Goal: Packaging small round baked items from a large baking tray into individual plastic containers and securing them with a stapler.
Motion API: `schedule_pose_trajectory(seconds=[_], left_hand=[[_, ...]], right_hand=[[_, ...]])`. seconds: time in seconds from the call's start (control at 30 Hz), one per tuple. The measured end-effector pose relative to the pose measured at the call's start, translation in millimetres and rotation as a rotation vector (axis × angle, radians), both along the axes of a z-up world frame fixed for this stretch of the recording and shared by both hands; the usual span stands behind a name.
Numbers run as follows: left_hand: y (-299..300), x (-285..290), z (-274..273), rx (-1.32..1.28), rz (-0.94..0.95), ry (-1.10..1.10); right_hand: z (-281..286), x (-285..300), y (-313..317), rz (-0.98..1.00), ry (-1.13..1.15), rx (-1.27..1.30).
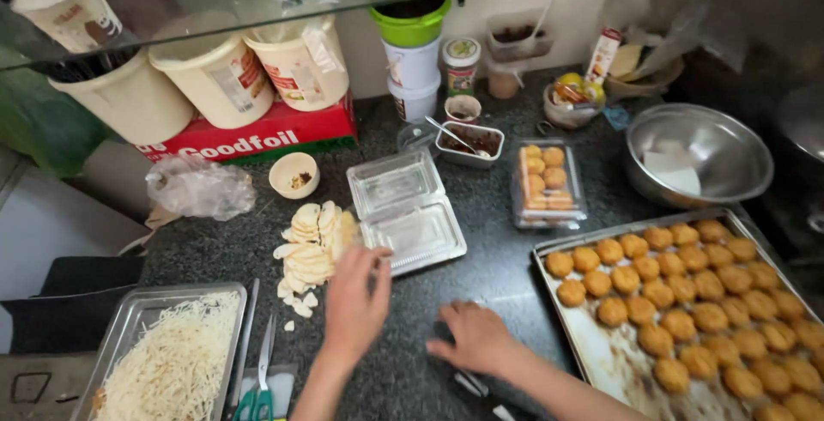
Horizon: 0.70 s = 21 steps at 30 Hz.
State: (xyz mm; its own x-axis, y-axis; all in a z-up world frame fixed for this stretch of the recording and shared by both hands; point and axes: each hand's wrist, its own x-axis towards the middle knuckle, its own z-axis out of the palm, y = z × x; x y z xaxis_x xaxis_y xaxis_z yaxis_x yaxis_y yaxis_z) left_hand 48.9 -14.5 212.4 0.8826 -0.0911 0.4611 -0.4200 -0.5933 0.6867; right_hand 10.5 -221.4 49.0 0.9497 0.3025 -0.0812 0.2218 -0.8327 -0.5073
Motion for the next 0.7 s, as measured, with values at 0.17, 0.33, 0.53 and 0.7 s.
schedule_pose_trajectory(seconds=[0.17, 0.33, 0.53, 0.7], left_hand=[[4, -50, -44, 0.153, -0.209, 0.087], [9, -89, -89, 0.200, -0.379, 0.074], [2, -129, -130, 0.314, -0.587, 0.079], [-7, -144, -145, 0.405, -0.686, 0.081]], right_hand=[[14, -74, -6, 0.053, 0.277, -0.329], [-27, -105, -22, -0.198, -0.049, -0.410], [1, -129, -41, -0.410, -0.090, -0.520], [33, -126, -74, -0.586, -0.021, -0.062]])
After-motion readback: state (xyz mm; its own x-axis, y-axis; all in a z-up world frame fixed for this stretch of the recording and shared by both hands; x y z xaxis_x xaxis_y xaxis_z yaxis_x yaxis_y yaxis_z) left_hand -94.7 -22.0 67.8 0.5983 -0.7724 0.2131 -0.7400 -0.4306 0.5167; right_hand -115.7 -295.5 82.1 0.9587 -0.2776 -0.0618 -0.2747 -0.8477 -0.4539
